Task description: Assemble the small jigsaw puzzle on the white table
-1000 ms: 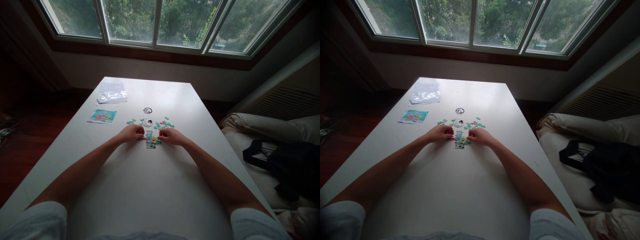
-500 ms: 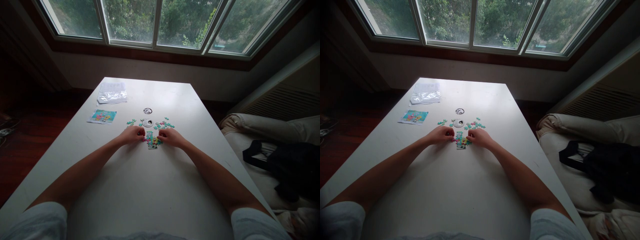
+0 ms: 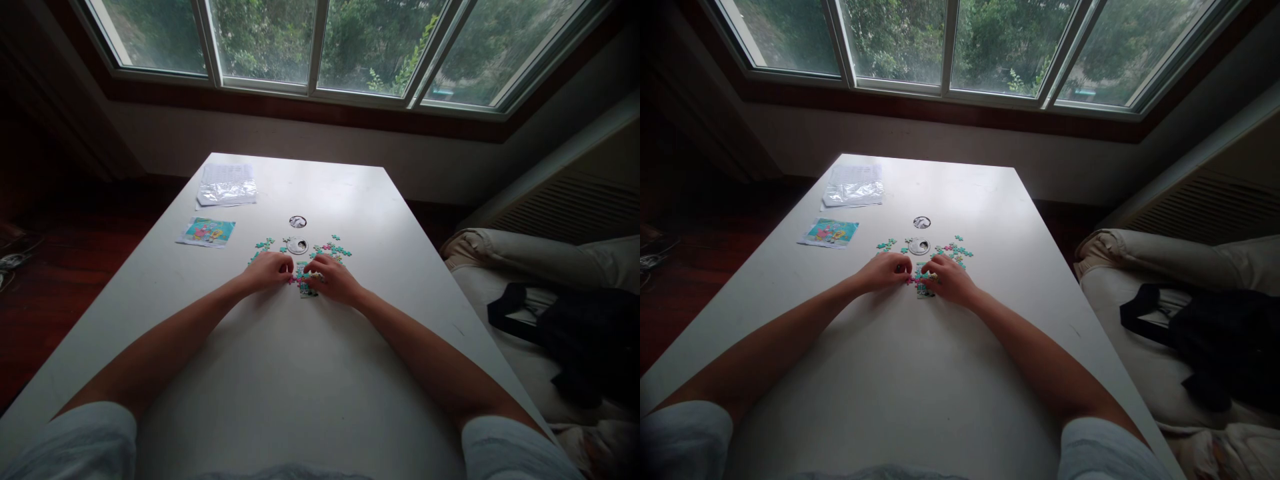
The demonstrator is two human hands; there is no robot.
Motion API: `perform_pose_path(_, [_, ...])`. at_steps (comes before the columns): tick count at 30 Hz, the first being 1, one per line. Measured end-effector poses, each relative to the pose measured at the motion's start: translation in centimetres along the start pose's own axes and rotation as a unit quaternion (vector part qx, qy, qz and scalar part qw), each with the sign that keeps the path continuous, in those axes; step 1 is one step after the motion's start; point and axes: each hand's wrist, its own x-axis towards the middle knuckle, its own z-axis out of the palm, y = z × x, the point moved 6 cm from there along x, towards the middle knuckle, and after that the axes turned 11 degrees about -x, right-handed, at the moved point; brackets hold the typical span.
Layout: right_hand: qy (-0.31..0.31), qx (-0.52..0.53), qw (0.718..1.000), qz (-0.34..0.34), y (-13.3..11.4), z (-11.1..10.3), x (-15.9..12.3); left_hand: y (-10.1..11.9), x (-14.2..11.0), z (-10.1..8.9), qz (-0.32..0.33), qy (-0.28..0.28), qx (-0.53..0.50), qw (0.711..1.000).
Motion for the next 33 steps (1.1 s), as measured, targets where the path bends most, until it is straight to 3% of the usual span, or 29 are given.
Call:
perform_pose_path(7, [-0.018, -0.039, 0.999, -0.022, 0.0, 0.5, 0.0, 0.1, 0.1, 0.0, 0.006, 0.026, 0.011, 1.000])
perform_pose_path(14, [-0.018, -0.038, 0.999, -0.027, 0.3, 0.6, -0.1, 0.0, 0.3, -4.2, 0.022, 0.090, 0.025, 0.995])
perform_pose_path(17, [-0.016, -0.038, 0.999, -0.034, 0.4, 0.6, -0.2, -0.8, 0.2, -5.4, 0.014, 0.055, 0.033, 0.998])
perform_pose_path(23, [-0.010, -0.049, 0.998, -0.037, 0.4, 0.8, -0.3, -1.2, -0.4, -4.9, 0.063, -0.074, 0.097, 0.991])
perform_pose_path(33, [-0.009, -0.060, 0.998, -0.020, 0.3, 0.8, -0.1, -1.6, -0.5, -4.1, 0.070, -0.117, 0.114, 0.984])
